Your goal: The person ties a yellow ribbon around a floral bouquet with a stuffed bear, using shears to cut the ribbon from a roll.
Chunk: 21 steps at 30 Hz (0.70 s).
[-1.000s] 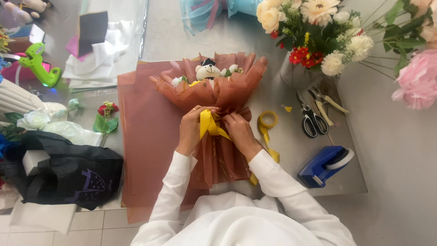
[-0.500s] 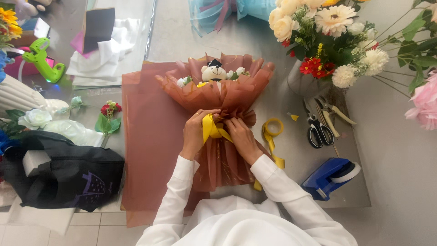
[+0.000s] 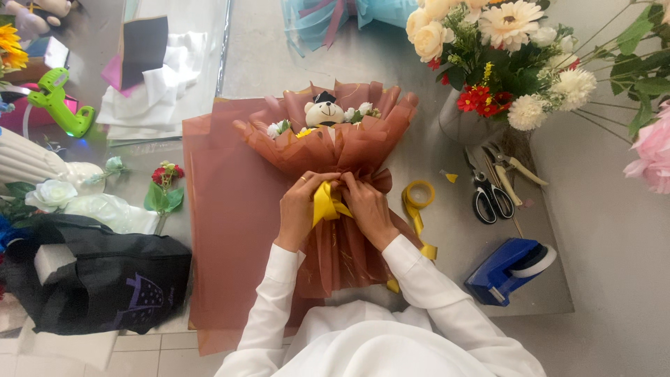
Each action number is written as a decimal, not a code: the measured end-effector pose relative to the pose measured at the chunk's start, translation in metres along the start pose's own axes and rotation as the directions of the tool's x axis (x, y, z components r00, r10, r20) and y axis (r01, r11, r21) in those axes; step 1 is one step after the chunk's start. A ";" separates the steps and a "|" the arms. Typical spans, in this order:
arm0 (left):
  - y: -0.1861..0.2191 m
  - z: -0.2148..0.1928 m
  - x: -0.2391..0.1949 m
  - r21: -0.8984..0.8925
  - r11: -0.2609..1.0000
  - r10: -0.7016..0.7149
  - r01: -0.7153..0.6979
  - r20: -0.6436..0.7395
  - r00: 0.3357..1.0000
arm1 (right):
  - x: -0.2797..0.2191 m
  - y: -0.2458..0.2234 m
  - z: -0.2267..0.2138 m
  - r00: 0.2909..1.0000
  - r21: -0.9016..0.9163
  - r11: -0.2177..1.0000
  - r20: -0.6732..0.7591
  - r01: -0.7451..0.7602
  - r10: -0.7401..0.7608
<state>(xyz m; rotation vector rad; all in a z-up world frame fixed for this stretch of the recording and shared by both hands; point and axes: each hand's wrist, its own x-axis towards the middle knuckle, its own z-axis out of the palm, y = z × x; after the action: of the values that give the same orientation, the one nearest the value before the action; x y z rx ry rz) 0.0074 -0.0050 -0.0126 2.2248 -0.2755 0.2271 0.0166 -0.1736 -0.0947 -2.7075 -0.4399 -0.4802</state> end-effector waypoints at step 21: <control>-0.080 0.045 -0.020 0.532 0.841 0.131 -0.098 -0.025 0.991 | 0.003 0.017 -0.014 0.998 0.164 0.986 0.062 -0.028 0.018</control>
<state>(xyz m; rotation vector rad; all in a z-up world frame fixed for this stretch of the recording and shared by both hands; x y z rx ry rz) 0.0135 0.0109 -0.1052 2.7473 -0.3452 0.4855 0.0213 -0.1935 -0.0862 -2.5696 -0.4439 -0.3409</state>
